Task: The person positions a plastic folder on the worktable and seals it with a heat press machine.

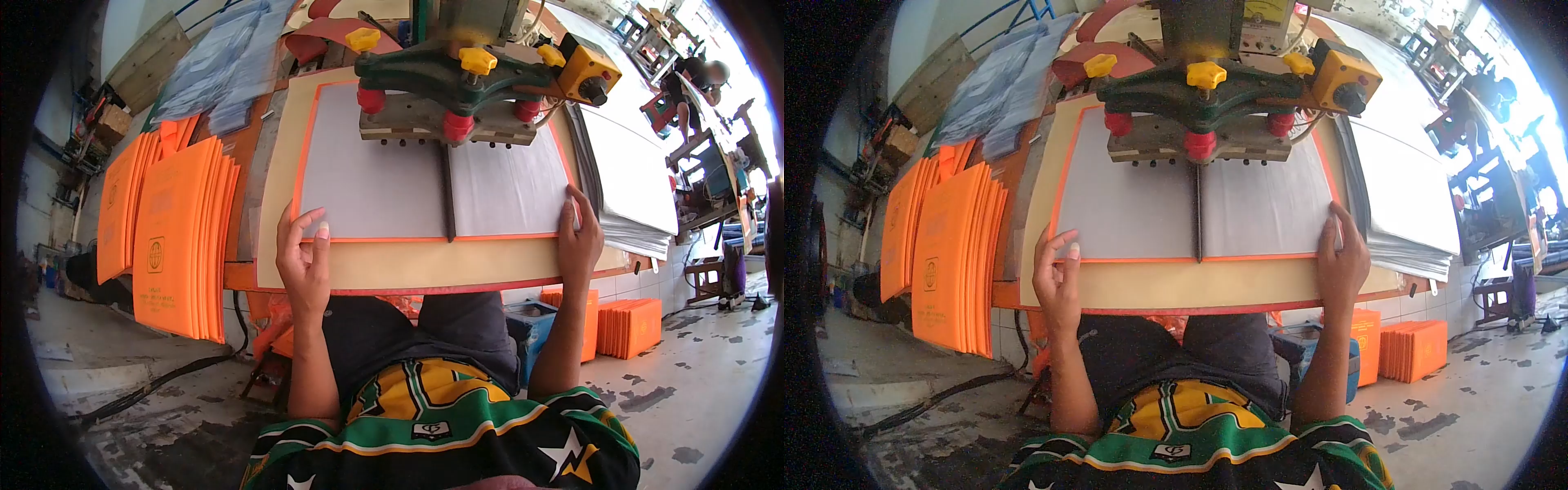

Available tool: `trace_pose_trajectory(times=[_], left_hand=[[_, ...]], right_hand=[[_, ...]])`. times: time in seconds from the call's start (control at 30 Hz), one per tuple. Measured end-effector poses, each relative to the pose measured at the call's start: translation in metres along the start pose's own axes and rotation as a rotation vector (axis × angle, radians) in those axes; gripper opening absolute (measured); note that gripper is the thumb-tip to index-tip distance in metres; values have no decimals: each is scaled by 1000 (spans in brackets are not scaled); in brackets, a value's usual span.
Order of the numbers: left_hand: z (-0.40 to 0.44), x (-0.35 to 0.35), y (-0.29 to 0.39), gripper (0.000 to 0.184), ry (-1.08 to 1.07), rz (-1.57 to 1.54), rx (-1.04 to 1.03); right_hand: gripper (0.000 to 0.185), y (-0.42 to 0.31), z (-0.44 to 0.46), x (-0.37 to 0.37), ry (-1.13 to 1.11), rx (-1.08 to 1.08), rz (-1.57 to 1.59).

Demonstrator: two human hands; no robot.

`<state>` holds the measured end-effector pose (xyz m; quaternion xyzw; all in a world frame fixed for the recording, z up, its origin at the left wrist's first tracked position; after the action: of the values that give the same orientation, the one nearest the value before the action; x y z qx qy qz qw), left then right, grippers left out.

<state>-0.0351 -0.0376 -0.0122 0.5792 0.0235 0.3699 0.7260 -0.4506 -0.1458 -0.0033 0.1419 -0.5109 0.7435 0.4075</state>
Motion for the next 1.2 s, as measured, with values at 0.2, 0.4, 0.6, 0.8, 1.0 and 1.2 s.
trace_pose_trajectory(times=[0.2, 0.4, 0.6, 0.8, 1.0, 1.2], left_hand=[[0, -2, -3, 27, 23, 6, -30], [0, -3, -7, 26, 31, 62, -57], [0, -2, 2, 25, 16, 23, -14], [0, -2, 4, 25, 2, 18, -28], [0, -3, 0, 25, 9, 8, -53], [0, -3, 2, 25, 14, 16, -67]], right_hand=[[37, 2, 0, 0, 8, 35, 6], [37, -2, 0, 1, -4, -42, -23], [36, -3, 0, 0, -2, -5, -4], [36, -1, -1, 0, 4, 4, -11], [36, -1, 0, 0, -3, -1, -7], [36, -3, 0, 2, -10, -13, 14]])
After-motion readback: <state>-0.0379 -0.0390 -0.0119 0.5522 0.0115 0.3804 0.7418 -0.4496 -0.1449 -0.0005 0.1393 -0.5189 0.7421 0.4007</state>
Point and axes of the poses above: each hand's wrist, its own z-axis towards the middle knuckle, its own x-axis out of the back of the hand, y = z × x, the point moved 1 cm from there along z, towards the middle knuckle, and after that the axes turned 6 degrees about z, right-handed, at the moved point
